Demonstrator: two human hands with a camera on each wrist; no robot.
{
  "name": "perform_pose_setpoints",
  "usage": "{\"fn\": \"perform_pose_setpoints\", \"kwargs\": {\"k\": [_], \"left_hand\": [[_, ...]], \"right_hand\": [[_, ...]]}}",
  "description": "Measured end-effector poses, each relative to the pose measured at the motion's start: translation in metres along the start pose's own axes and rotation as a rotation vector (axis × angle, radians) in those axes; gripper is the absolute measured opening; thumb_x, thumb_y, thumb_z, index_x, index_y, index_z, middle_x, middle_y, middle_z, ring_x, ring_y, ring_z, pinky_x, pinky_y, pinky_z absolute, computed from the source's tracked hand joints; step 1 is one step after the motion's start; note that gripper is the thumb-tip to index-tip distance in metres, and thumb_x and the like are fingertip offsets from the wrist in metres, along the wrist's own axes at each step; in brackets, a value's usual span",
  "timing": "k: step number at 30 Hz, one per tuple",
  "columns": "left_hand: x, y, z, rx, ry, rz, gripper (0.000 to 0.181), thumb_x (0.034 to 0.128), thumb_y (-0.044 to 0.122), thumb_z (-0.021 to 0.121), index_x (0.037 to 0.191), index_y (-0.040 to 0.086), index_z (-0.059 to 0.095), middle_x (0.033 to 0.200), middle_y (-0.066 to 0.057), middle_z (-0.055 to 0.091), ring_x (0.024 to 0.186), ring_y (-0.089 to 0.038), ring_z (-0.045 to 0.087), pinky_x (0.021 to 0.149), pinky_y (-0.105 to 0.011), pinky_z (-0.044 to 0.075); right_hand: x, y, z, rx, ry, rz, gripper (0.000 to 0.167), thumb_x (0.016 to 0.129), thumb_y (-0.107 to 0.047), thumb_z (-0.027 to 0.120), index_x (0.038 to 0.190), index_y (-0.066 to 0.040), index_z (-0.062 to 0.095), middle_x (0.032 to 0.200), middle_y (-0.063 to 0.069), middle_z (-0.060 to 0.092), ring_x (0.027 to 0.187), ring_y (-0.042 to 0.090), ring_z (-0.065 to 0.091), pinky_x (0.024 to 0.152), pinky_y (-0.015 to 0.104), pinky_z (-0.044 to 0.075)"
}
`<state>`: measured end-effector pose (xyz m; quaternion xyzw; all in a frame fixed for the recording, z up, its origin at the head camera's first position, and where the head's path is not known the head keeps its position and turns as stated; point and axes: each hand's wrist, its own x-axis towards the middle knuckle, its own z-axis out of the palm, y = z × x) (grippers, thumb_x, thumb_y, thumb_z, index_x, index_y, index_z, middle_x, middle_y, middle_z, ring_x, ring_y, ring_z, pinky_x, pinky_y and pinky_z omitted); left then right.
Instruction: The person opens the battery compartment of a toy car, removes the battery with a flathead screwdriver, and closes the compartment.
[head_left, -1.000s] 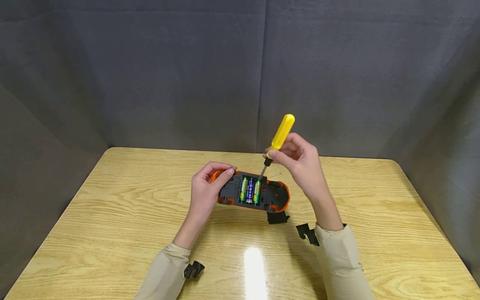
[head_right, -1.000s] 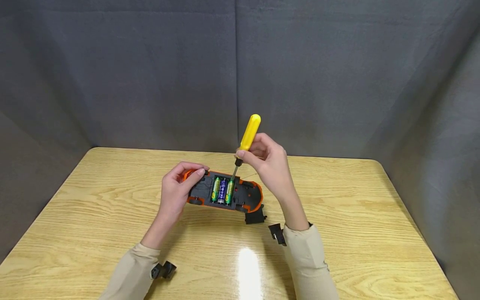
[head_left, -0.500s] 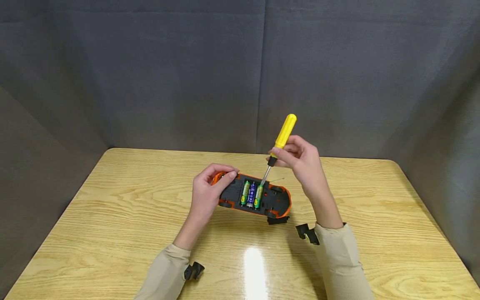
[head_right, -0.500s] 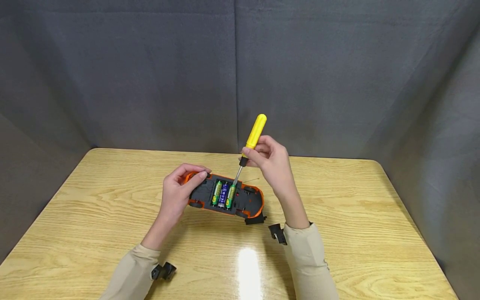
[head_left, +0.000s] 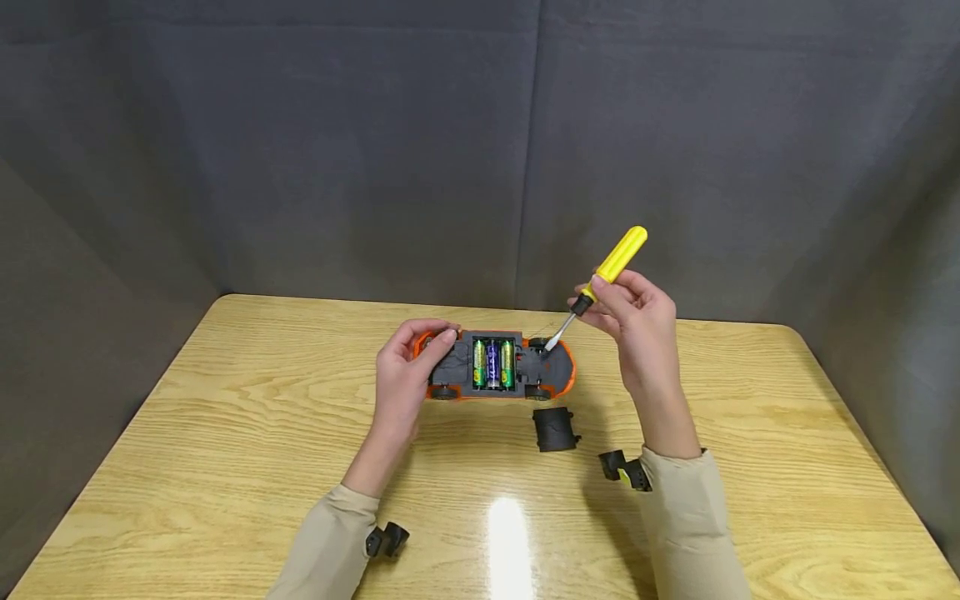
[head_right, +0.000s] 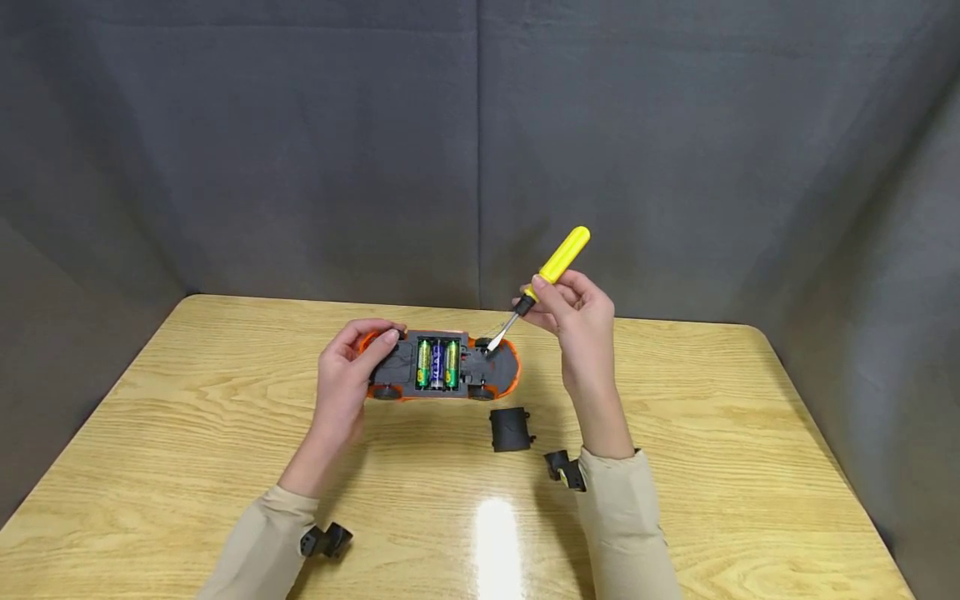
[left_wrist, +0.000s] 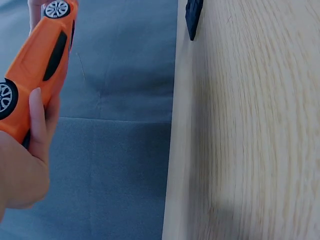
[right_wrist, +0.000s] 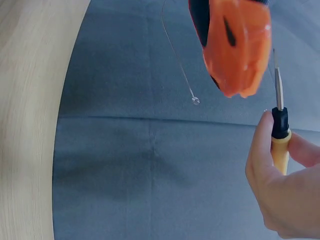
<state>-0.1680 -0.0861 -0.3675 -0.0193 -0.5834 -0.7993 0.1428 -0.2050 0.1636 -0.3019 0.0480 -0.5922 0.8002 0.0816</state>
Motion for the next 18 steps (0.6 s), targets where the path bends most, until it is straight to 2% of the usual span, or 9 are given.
{"fn": "perform_pose_setpoints", "kwargs": {"k": [5, 9, 13, 18], "left_hand": [[-0.002, 0.000, 0.000, 0.029, -0.028, -0.053, 0.027, 0.0918, 0.003, 0.077, 0.117, 0.001, 0.068, 0.110, -0.010, 0.068, 0.087, -0.018, 0.069, 0.069, -0.028, 0.063], [-0.003, -0.001, -0.001, 0.067, -0.041, -0.060, 0.032, 0.0905, 0.002, 0.078, 0.119, 0.003, 0.064, 0.113, -0.015, 0.066, 0.088, -0.020, 0.070, 0.070, -0.032, 0.065], [-0.002, 0.000, -0.003, 0.103, -0.028, -0.037, 0.032, 0.0907, 0.003, 0.079, 0.120, 0.001, 0.065, 0.114, -0.017, 0.065, 0.089, -0.022, 0.071, 0.070, -0.032, 0.065], [0.001, 0.003, -0.009, 0.269, 0.014, 0.043, 0.030, 0.0888, 0.009, 0.083, 0.116, 0.003, 0.072, 0.121, -0.010, 0.059, 0.098, -0.023, 0.065, 0.072, -0.025, 0.063]], "right_hand": [[-0.001, -0.006, -0.008, -0.008, -0.028, 0.001, 0.013, 0.099, -0.003, 0.068, 0.108, 0.005, 0.064, 0.088, 0.010, 0.077, 0.080, 0.020, 0.077, 0.078, 0.030, 0.064], [-0.002, -0.010, -0.013, -0.018, -0.035, 0.001, 0.014, 0.099, -0.004, 0.069, 0.109, 0.004, 0.064, 0.088, 0.010, 0.077, 0.080, 0.020, 0.077, 0.078, 0.030, 0.064], [-0.002, -0.011, -0.014, -0.025, -0.041, -0.001, 0.015, 0.098, -0.004, 0.069, 0.110, 0.005, 0.064, 0.088, 0.009, 0.077, 0.080, 0.019, 0.077, 0.078, 0.030, 0.064], [-0.003, -0.013, -0.016, -0.034, -0.041, -0.004, 0.014, 0.099, -0.003, 0.069, 0.110, 0.004, 0.064, 0.089, 0.009, 0.077, 0.080, 0.019, 0.077, 0.078, 0.030, 0.064]]}}
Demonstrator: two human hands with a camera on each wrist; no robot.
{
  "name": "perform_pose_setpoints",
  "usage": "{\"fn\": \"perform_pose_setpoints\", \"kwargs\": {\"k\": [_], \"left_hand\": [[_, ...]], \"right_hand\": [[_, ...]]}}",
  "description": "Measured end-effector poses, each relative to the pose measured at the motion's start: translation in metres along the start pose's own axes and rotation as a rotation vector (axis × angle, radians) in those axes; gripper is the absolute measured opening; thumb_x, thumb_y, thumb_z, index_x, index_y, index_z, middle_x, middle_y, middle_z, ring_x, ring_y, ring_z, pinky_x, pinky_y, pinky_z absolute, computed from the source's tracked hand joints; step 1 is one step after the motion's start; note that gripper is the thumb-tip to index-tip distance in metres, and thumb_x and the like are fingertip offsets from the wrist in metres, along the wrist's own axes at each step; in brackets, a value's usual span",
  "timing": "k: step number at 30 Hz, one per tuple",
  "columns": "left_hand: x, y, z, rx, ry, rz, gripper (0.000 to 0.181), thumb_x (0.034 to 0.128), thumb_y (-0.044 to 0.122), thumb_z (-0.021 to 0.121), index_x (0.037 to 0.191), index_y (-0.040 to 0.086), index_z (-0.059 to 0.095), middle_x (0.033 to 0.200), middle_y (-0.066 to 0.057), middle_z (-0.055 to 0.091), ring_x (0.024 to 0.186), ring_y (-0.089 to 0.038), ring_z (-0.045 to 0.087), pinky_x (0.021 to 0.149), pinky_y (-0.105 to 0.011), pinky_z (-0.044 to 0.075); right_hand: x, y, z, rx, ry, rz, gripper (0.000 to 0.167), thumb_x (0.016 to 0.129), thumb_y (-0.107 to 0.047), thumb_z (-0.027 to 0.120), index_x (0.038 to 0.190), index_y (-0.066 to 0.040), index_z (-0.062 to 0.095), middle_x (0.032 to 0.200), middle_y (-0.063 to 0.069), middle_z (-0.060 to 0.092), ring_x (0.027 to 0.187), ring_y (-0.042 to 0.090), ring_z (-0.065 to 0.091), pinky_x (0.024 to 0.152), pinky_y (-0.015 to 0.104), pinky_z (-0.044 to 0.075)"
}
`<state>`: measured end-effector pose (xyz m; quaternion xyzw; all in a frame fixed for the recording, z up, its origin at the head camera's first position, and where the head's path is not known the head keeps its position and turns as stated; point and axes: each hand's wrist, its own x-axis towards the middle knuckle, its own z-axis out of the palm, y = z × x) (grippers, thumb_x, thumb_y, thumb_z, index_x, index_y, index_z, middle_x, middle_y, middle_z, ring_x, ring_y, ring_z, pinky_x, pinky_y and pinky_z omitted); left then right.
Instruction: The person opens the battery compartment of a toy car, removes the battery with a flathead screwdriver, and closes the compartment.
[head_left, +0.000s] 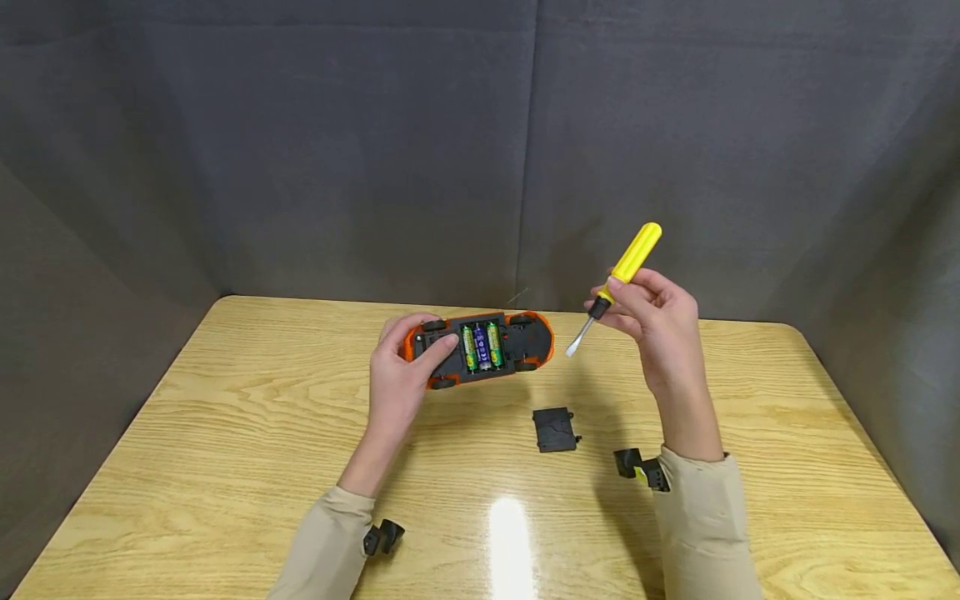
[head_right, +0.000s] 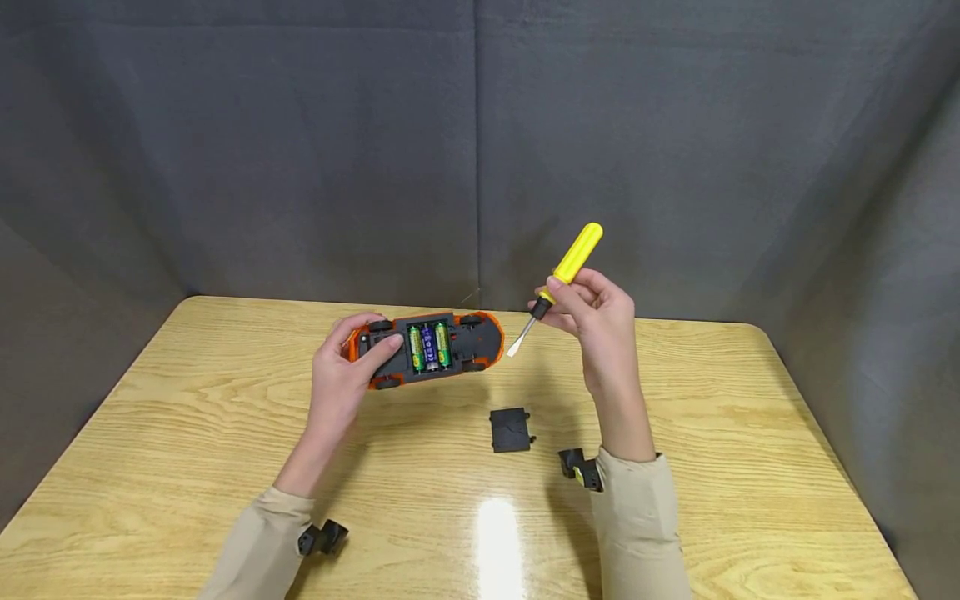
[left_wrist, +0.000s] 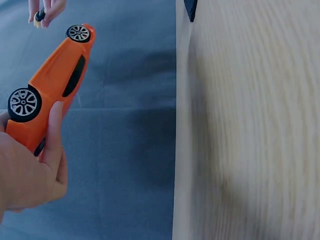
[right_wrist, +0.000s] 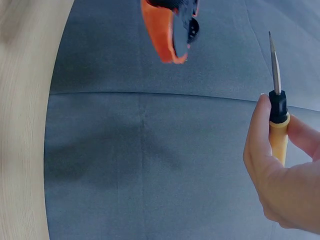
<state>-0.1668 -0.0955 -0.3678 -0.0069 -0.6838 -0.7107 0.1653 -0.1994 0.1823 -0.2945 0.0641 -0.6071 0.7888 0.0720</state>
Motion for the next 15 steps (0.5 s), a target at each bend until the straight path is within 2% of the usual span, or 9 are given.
{"fn": "perform_pose_setpoints", "kwargs": {"k": [4, 10, 15], "left_hand": [[0.002, 0.001, -0.004, 0.071, 0.005, 0.037, 0.029, 0.0884, 0.009, 0.083, 0.114, 0.002, 0.073, 0.131, -0.011, 0.057, 0.110, -0.022, 0.059, 0.078, -0.021, 0.060], [0.001, 0.002, -0.002, -0.016, -0.050, -0.036, 0.030, 0.0887, 0.006, 0.081, 0.117, 0.003, 0.072, 0.117, -0.013, 0.067, 0.092, -0.023, 0.069, 0.070, -0.029, 0.064], [0.002, 0.002, 0.000, -0.062, -0.059, -0.050, 0.029, 0.0893, 0.005, 0.080, 0.117, 0.002, 0.072, 0.115, -0.011, 0.069, 0.092, -0.017, 0.067, 0.073, -0.026, 0.062]], "right_hand": [[-0.001, -0.002, -0.001, -0.006, 0.003, 0.001, 0.013, 0.099, -0.003, 0.068, 0.109, 0.003, 0.065, 0.089, 0.009, 0.077, 0.081, 0.019, 0.077, 0.078, 0.029, 0.064], [-0.003, -0.002, -0.008, -0.033, 0.001, 0.038, 0.014, 0.098, -0.004, 0.069, 0.109, 0.003, 0.065, 0.089, 0.009, 0.076, 0.081, 0.019, 0.077, 0.078, 0.029, 0.064], [-0.003, 0.004, -0.022, -0.126, -0.028, 0.072, 0.024, 0.099, -0.004, 0.068, 0.117, 0.008, 0.057, 0.089, 0.006, 0.076, 0.081, 0.017, 0.077, 0.077, 0.028, 0.064]]}}
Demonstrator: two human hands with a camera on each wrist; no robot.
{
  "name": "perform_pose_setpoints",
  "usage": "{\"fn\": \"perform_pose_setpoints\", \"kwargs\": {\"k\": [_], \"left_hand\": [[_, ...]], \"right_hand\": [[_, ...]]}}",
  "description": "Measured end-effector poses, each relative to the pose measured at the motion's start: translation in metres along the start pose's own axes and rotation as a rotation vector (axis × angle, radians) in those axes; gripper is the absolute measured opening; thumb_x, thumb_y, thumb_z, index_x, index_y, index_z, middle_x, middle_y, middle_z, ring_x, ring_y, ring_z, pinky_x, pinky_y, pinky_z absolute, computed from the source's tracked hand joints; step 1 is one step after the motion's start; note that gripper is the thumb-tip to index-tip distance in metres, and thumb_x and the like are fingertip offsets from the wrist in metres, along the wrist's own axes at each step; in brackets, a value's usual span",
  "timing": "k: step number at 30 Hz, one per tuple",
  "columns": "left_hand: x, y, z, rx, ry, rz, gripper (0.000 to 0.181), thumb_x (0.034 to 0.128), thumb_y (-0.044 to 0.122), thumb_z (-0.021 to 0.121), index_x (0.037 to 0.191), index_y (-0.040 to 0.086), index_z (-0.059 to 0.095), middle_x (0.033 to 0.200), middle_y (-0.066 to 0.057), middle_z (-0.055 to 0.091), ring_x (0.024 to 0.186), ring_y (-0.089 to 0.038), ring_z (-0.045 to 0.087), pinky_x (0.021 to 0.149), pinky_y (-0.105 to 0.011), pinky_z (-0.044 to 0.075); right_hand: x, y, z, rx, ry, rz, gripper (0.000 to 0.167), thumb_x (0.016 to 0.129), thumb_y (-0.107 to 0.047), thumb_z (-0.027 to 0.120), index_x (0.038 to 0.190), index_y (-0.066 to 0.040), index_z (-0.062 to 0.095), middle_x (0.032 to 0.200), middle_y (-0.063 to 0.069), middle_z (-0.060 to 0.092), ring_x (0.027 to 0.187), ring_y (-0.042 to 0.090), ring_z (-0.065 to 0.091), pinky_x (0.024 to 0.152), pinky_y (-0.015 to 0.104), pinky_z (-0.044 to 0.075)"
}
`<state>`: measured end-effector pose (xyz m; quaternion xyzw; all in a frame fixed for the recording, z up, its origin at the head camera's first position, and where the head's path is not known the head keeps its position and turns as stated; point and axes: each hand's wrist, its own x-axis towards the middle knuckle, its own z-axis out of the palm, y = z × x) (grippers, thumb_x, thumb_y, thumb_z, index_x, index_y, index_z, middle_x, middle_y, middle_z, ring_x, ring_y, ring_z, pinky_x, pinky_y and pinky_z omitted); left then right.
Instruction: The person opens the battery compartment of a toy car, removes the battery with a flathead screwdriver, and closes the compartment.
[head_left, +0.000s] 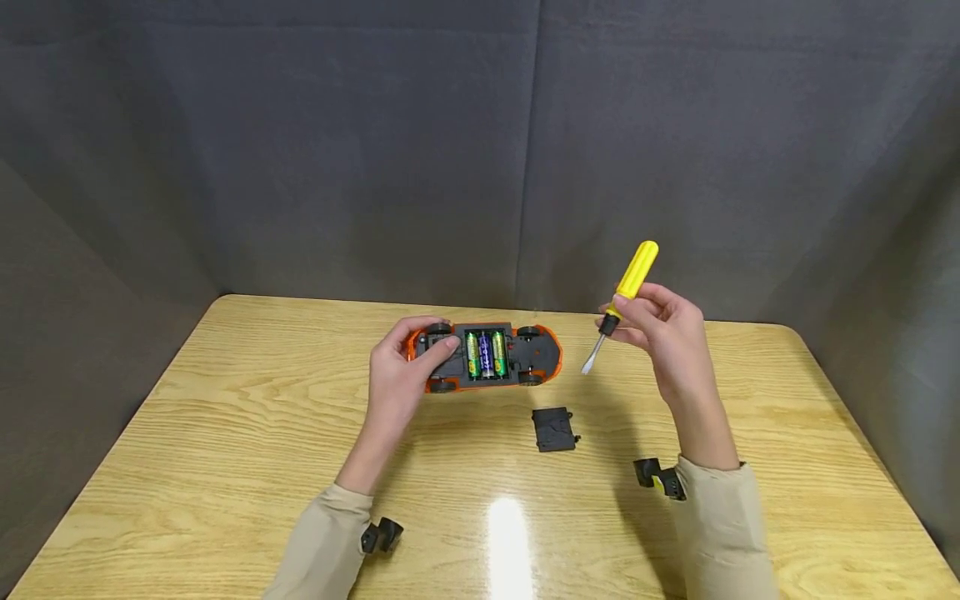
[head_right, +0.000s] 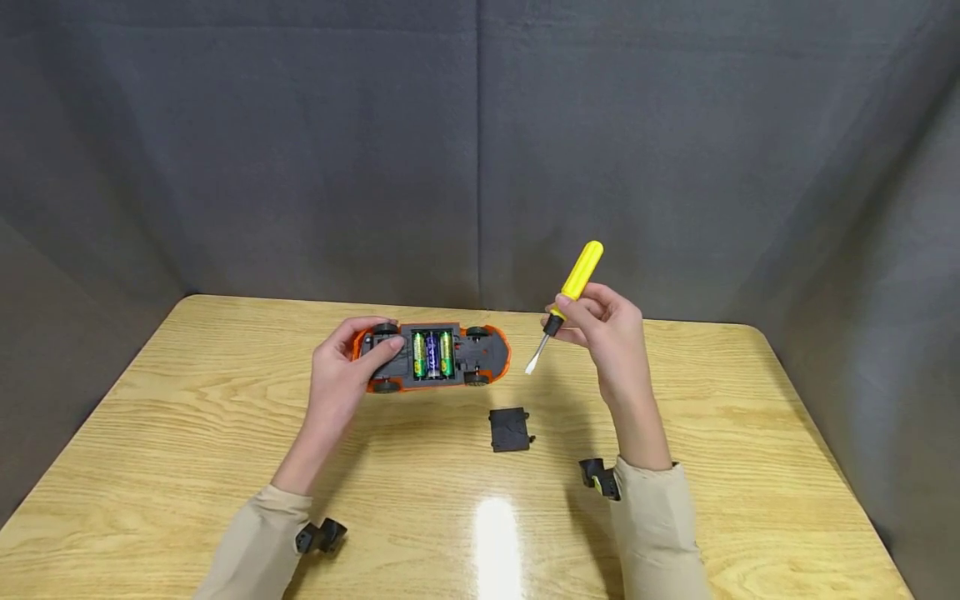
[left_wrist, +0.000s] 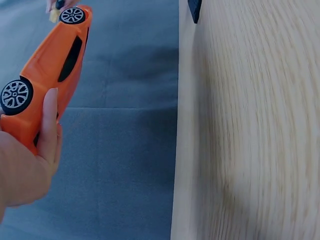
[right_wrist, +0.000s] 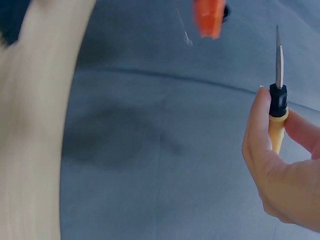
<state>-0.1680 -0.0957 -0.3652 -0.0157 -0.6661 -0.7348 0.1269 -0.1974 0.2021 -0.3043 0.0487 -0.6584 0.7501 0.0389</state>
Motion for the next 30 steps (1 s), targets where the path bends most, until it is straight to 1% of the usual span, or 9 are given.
{"fn": "perform_pose_setpoints", "kwargs": {"k": [1, 4, 7, 10, 13, 17, 22, 26, 30], "left_hand": [[0.000, 0.000, 0.000, -0.011, 0.002, -0.001, 0.029, 0.0894, 0.005, 0.080, 0.117, 0.002, 0.072, 0.116, -0.011, 0.069, 0.093, -0.016, 0.066, 0.074, -0.025, 0.062], [0.001, 0.000, 0.000, -0.040, 0.004, -0.002, 0.029, 0.0899, 0.005, 0.080, 0.118, 0.002, 0.071, 0.116, -0.009, 0.068, 0.095, -0.017, 0.066, 0.075, -0.025, 0.061], [0.002, 0.001, 0.000, -0.058, 0.004, -0.010, 0.030, 0.0897, 0.004, 0.080, 0.118, 0.000, 0.071, 0.117, -0.008, 0.068, 0.096, -0.018, 0.066, 0.076, -0.025, 0.061], [0.002, 0.001, -0.001, -0.063, 0.004, -0.013, 0.030, 0.0892, 0.004, 0.080, 0.117, 0.000, 0.071, 0.116, -0.008, 0.068, 0.097, -0.017, 0.065, 0.076, -0.024, 0.060], [0.003, 0.001, -0.002, -0.059, 0.000, -0.016, 0.030, 0.0889, 0.004, 0.080, 0.117, 0.000, 0.071, 0.117, -0.008, 0.068, 0.098, -0.017, 0.065, 0.076, -0.024, 0.060], [0.002, 0.000, -0.002, -0.045, -0.006, -0.021, 0.030, 0.0887, 0.004, 0.080, 0.118, 0.000, 0.071, 0.118, -0.008, 0.068, 0.100, -0.018, 0.065, 0.076, -0.024, 0.060], [0.003, 0.000, -0.003, -0.066, -0.004, -0.027, 0.030, 0.0892, 0.004, 0.080, 0.118, 0.000, 0.071, 0.119, -0.009, 0.068, 0.101, -0.019, 0.065, 0.078, -0.024, 0.060], [0.003, 0.001, -0.003, -0.083, 0.010, -0.042, 0.030, 0.0897, 0.005, 0.079, 0.118, 0.000, 0.071, 0.119, -0.008, 0.068, 0.097, -0.019, 0.065, 0.074, -0.025, 0.061], [0.003, 0.001, -0.002, -0.111, 0.030, -0.075, 0.029, 0.0896, 0.003, 0.079, 0.118, 0.001, 0.071, 0.118, -0.008, 0.068, 0.091, -0.019, 0.066, 0.071, -0.027, 0.062]], "right_hand": [[0.000, 0.002, -0.004, -0.027, -0.008, 0.004, 0.027, 0.099, -0.004, 0.068, 0.119, 0.009, 0.055, 0.089, 0.005, 0.076, 0.080, 0.017, 0.077, 0.077, 0.028, 0.064], [-0.001, 0.009, -0.019, -0.157, -0.032, 0.031, 0.037, 0.100, -0.005, 0.067, 0.128, 0.013, 0.050, 0.088, 0.001, 0.074, 0.078, 0.014, 0.076, 0.077, 0.028, 0.064], [-0.003, 0.017, -0.036, -0.327, -0.065, 0.090, 0.046, 0.101, -0.008, 0.066, 0.135, 0.016, 0.047, 0.090, -0.002, 0.071, 0.078, 0.009, 0.074, 0.076, 0.026, 0.063], [-0.002, 0.026, -0.052, -0.466, -0.101, 0.153, 0.050, 0.101, -0.010, 0.066, 0.138, 0.017, 0.046, 0.096, 0.003, 0.068, 0.079, 0.006, 0.072, 0.076, 0.028, 0.064], [0.000, 0.035, -0.062, -0.553, -0.133, 0.193, 0.050, 0.101, -0.008, 0.065, 0.138, 0.019, 0.046, 0.102, 0.011, 0.064, 0.080, 0.007, 0.071, 0.076, 0.033, 0.065], [0.006, 0.044, -0.071, -0.602, -0.168, 0.248, 0.052, 0.100, -0.006, 0.065, 0.137, 0.023, 0.043, 0.104, 0.017, 0.063, 0.078, 0.011, 0.072, 0.076, 0.036, 0.065], [0.009, 0.052, -0.078, -0.586, -0.208, 0.340, 0.059, 0.099, -0.004, 0.065, 0.140, 0.025, 0.035, 0.107, 0.020, 0.062, 0.081, 0.013, 0.070, 0.077, 0.034, 0.065], [0.010, 0.057, -0.083, -0.586, -0.232, 0.385, 0.060, 0.098, -0.004, 0.065, 0.140, 0.025, 0.034, 0.106, 0.019, 0.062, 0.081, 0.012, 0.069, 0.076, 0.033, 0.064], [0.012, 0.061, -0.087, -0.632, -0.242, 0.417, 0.060, 0.097, -0.006, 0.067, 0.139, 0.024, 0.036, 0.099, 0.015, 0.063, 0.077, 0.013, 0.066, 0.074, 0.032, 0.065]]}}
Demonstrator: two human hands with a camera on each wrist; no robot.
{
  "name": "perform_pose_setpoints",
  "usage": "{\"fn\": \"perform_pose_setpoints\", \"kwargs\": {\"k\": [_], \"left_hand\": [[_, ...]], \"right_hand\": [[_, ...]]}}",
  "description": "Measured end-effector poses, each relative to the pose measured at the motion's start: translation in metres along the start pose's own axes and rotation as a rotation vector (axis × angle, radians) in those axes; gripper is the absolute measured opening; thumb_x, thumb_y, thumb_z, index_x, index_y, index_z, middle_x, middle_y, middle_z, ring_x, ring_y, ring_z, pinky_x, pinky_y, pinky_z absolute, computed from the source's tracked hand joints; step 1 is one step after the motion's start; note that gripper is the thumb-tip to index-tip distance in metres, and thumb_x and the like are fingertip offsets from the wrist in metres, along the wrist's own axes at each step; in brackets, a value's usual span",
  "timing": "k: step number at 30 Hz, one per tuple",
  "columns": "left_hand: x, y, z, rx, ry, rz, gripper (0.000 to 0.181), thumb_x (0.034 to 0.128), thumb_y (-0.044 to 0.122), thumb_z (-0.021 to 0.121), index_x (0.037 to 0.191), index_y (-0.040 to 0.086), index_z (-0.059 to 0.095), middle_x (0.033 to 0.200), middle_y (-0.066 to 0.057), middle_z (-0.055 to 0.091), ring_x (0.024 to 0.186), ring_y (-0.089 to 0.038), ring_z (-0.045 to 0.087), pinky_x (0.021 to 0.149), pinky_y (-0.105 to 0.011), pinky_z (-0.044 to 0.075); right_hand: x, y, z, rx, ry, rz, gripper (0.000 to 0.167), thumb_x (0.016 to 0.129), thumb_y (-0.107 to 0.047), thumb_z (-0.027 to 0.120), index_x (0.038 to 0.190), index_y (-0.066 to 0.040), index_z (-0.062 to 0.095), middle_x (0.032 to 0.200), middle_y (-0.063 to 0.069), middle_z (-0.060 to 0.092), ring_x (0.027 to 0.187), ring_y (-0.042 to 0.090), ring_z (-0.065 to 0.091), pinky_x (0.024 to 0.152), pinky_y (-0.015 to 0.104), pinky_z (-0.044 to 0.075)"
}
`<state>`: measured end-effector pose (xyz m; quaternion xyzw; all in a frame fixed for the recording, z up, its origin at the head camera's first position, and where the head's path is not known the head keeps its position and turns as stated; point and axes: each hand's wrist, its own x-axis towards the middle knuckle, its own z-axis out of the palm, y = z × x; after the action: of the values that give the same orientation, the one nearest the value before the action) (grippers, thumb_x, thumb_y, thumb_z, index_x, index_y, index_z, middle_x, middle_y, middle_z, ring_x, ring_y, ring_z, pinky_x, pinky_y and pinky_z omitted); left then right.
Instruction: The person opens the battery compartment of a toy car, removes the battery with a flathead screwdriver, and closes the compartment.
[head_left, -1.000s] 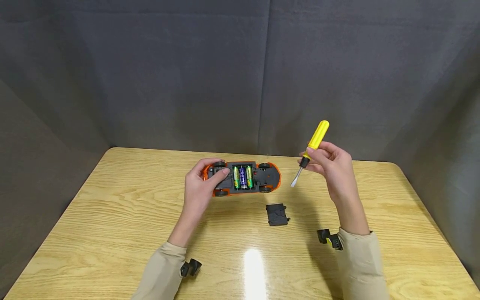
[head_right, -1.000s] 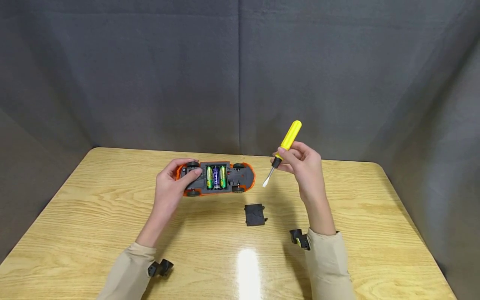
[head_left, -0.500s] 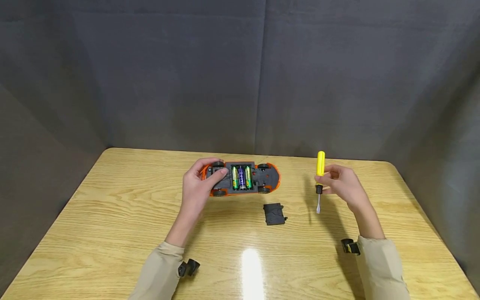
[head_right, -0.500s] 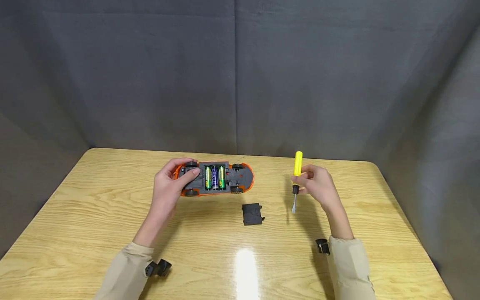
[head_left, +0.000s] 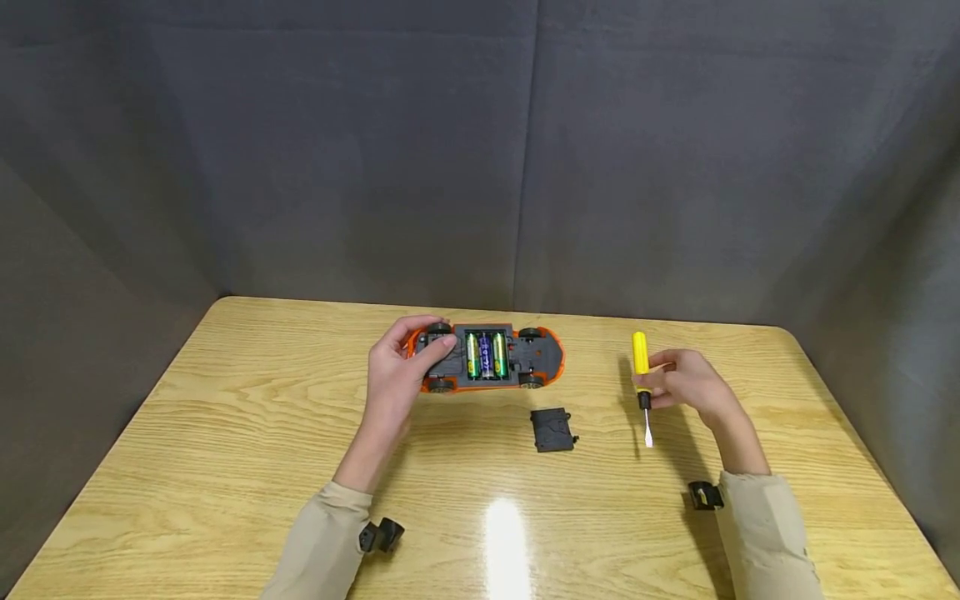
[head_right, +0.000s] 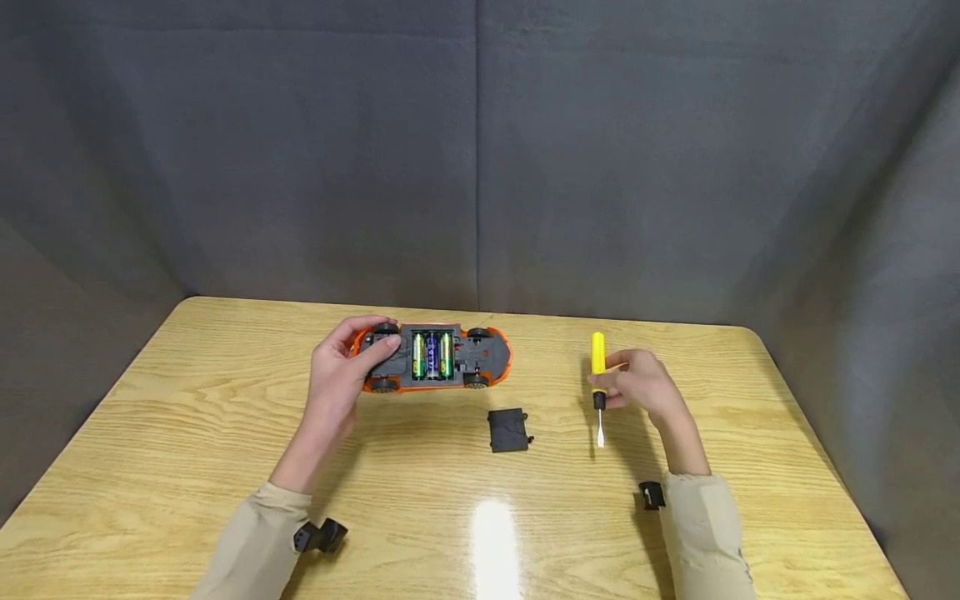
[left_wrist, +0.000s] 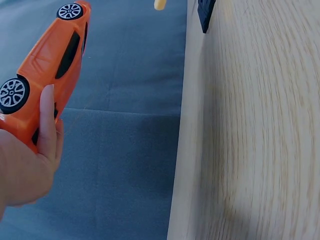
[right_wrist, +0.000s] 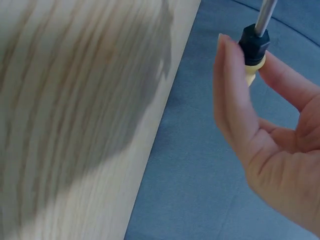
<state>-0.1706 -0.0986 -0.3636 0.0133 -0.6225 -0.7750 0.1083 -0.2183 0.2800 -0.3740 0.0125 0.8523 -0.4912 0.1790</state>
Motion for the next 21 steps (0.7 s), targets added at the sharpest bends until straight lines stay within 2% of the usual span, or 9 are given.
{"fn": "perform_pose_setpoints", "kwargs": {"k": [7, 21], "left_hand": [[-0.0002, 0.0005, 0.0020, -0.033, 0.004, -0.021, 0.028, 0.0890, 0.001, 0.079, 0.116, 0.002, 0.072, 0.115, -0.007, 0.068, 0.088, -0.017, 0.067, 0.070, -0.028, 0.063], [-0.0008, -0.0005, 0.0021, -0.038, -0.012, -0.021, 0.028, 0.0892, 0.001, 0.079, 0.116, 0.002, 0.072, 0.117, -0.007, 0.068, 0.090, -0.020, 0.066, 0.070, -0.028, 0.062]], "right_hand": [[-0.0009, 0.0014, -0.0018, -0.097, -0.010, 0.017, 0.056, 0.096, -0.009, 0.070, 0.135, 0.022, 0.042, 0.097, 0.013, 0.063, 0.078, 0.014, 0.062, 0.072, 0.030, 0.064], [0.0024, 0.0082, -0.0014, -0.074, -0.052, 0.042, 0.047, 0.095, 0.002, 0.068, 0.126, 0.025, 0.043, 0.091, 0.018, 0.066, 0.071, 0.016, 0.069, 0.067, 0.032, 0.065]]}}
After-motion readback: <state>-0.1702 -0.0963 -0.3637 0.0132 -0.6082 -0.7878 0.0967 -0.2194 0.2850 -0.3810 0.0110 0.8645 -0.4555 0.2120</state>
